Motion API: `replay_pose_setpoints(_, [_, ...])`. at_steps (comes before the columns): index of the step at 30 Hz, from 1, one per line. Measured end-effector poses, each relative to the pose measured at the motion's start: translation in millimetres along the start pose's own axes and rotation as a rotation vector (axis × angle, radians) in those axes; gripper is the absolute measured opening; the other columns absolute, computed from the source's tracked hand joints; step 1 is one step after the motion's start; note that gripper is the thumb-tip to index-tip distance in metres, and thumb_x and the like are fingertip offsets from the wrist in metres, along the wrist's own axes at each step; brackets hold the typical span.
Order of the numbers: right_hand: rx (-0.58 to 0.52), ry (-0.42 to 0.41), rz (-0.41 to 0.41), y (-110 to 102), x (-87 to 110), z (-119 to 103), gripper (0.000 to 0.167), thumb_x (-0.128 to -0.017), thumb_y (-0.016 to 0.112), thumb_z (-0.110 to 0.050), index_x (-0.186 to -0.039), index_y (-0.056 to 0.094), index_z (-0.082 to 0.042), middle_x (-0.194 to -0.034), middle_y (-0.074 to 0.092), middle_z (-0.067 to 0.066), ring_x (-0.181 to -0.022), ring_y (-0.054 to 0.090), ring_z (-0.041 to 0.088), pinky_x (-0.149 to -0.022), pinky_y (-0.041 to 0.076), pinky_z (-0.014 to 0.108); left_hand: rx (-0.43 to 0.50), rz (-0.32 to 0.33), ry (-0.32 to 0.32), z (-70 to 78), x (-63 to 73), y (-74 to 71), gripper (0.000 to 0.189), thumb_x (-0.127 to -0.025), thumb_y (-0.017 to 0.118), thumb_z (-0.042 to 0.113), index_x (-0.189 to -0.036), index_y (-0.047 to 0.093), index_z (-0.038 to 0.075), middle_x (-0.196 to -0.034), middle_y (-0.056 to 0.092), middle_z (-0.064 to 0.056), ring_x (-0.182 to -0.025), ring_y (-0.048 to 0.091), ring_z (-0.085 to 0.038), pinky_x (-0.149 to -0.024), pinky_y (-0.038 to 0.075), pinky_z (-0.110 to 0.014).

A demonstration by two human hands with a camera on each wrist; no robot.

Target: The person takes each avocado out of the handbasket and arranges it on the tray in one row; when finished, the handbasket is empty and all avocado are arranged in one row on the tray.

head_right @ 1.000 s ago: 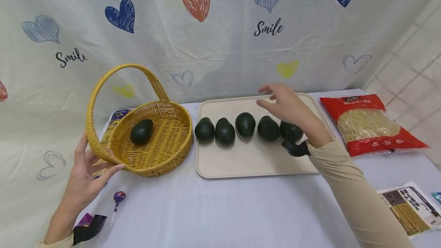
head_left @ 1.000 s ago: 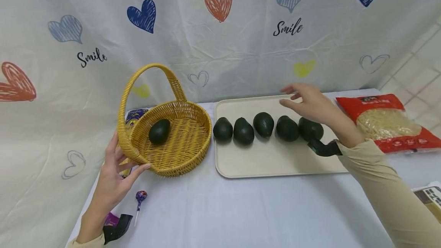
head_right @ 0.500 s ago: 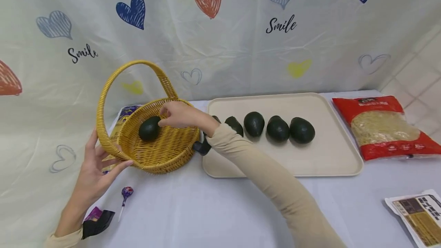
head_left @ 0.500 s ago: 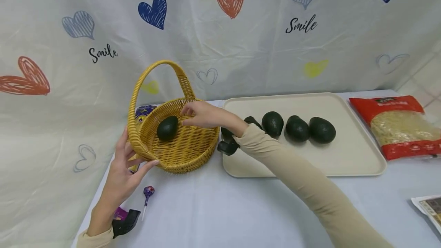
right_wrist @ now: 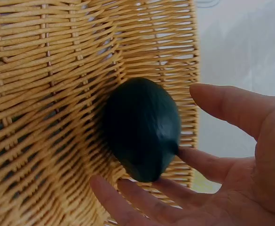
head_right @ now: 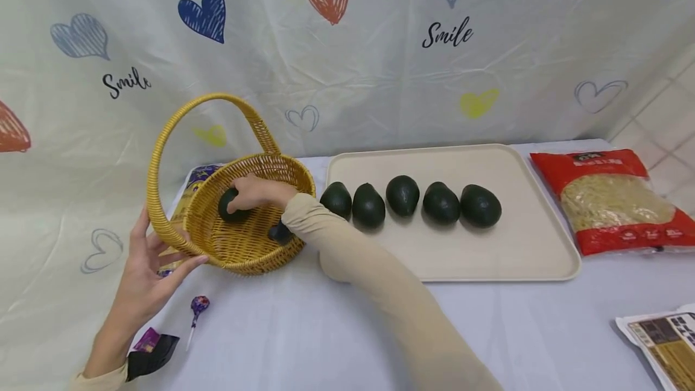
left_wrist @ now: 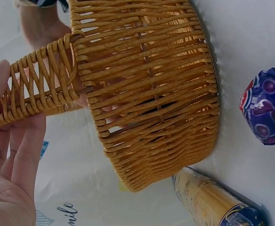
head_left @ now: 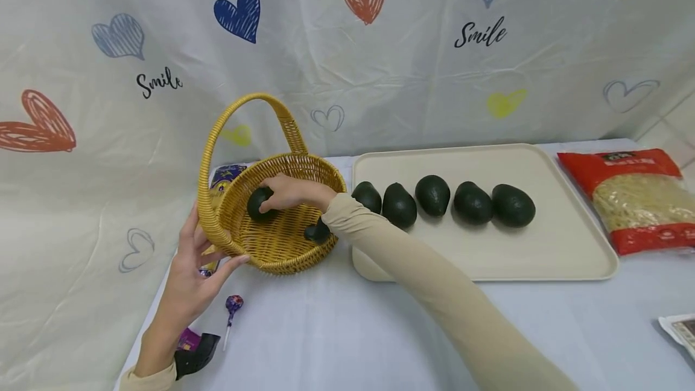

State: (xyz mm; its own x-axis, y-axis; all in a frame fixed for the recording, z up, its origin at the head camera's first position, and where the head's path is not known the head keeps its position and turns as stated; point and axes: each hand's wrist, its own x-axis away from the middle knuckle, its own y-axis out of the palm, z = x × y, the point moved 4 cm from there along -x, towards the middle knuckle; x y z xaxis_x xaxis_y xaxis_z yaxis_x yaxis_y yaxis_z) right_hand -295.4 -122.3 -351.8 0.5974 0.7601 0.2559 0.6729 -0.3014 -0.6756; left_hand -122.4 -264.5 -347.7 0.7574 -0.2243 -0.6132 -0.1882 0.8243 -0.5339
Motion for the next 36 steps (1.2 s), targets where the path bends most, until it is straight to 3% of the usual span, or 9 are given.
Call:
replay_pose_setpoints(3, [0.026, 0.002, 0.004, 5, -7.7, -2, 0.062, -0.107, 0.059, -0.025, -0.162, 0.036, -0.007, -0.161, 0.037, 0.014, -0.141, 0.042, 0.024, -0.107, 0.046, 0.03, -0.011, 0.002, -0.001, 1.3, 0.6, -1.0, 0.105, -0.091, 0.071, 0.042, -0.165, 0.009, 0.0, -0.146, 0.053, 0.012, -0.118, 0.062, 0.003, -0.088, 0.057, -0.013])
replay_pose_setpoints(5, [0.044, -0.008, 0.009, 9, -12.2, -4, 0.061, -0.108, 0.059, -0.025, -0.162, 0.037, -0.008, -0.162, 0.037, 0.014, -0.144, 0.04, 0.024, -0.109, 0.045, 0.03, -0.015, 0.001, -0.005, 2.0, 0.9, -1.4, 0.104, -0.091, 0.074, 0.035, -0.165, 0.009, 0.001, -0.146, 0.053, 0.013, -0.119, 0.061, 0.003, -0.088, 0.057, -0.013])
replay_pose_setpoints(11, [0.088, -0.058, -0.045, 19, -17.7, -11, 0.051, -0.109, 0.059, -0.025, -0.155, 0.048, -0.009, -0.159, 0.045, 0.011, -0.146, 0.043, 0.023, -0.114, 0.044, 0.029, -0.022, 0.003, -0.015, 3.3, 2.9, -1.9, 0.104, -0.091, 0.075, 0.032, -0.166, 0.009, 0.001, -0.145, 0.053, 0.013, -0.118, 0.061, 0.003, -0.088, 0.057, -0.012])
replay_pose_setpoints(17, [0.107, -0.08, -0.045, 22, -17.0, -18, 0.035, -0.107, 0.064, -0.023, -0.138, 0.062, -0.008, -0.144, 0.059, 0.008, -0.127, 0.056, 0.018, -0.099, 0.049, 0.024, -0.04, 0.007, -0.018, 3.5, 3.3, -3.0, 0.105, -0.09, 0.078, 0.027, -0.165, 0.01, 0.002, -0.14, 0.054, 0.014, -0.115, 0.061, 0.004, -0.087, 0.057, -0.012])
replay_pose_setpoints(21, [0.119, -0.075, -0.034, 21, -16.5, -20, 0.031, -0.103, 0.07, -0.021, -0.13, 0.064, -0.007, -0.133, 0.062, 0.008, -0.107, 0.058, 0.015, -0.086, 0.05, 0.023, -0.032, 0.001, -0.007, 4.2, 0.6, -2.1, 0.113, -0.083, 0.086, 0.0, -0.166, 0.009, 0.002, -0.141, 0.054, 0.009, -0.116, 0.062, 0.003, -0.087, 0.058, -0.013])
replay_pose_setpoints(23, [0.111, -0.043, -0.047, 22, -16.0, -20, 0.035, -0.101, 0.072, -0.022, -0.131, 0.063, -0.006, -0.132, 0.062, 0.008, -0.102, 0.058, 0.016, -0.08, 0.053, 0.026, -0.031, 0.0, -0.006, 4.3, -0.5, -1.2, 0.121, -0.074, 0.087, -0.016, -0.166, 0.01, 0.002, -0.141, 0.054, 0.005, -0.117, 0.062, 0.003, -0.087, 0.058, -0.013])
replay_pose_setpoints(26, [0.057, 0.031, -0.086, 25, -13.9, -17, 0.044, -0.1, 0.074, -0.024, -0.139, 0.058, -0.008, -0.135, 0.058, 0.009, -0.106, 0.06, 0.018, -0.072, 0.062, 0.033, -0.039, 0.002, -0.013, 4.9, -0.8, -0.5, 0.128, -0.066, 0.085, -0.026, -0.166, 0.011, 0.003, -0.141, 0.056, -0.004, -0.118, 0.061, 0.003, -0.087, 0.058, -0.013])
replay_pose_setpoints(31, [0.022, 0.107, -0.121, 29, -11.1, -16, 0.052, -0.096, 0.078, -0.023, -0.142, 0.055, -0.013, -0.138, 0.054, 0.01, -0.114, 0.061, 0.025, -0.064, 0.067, 0.042, -0.041, 0.004, -0.029, 5.0, 0.1, 0.1, 0.129, -0.065, 0.084, -0.028, -0.166, 0.011, 0.005, -0.138, 0.058, -0.022, -0.119, 0.059, 0.005, -0.086, 0.058, -0.012])
replay_pose_setpoints(36, [0.052, 0.076, -0.072, 22, -6.9, -24, 0.052, -0.095, 0.079, -0.023, -0.14, 0.057, -0.012, -0.134, 0.057, 0.009, -0.107, 0.063, 0.023, -0.062, 0.067, 0.041, -0.041, 0.011, -0.033, 2.8, 1.5, -2.1, 0.129, -0.065, 0.084, -0.029, -0.166, 0.011, 0.005, -0.139, 0.059, -0.017, -0.118, 0.06, 0.004, -0.085, 0.059, -0.013])
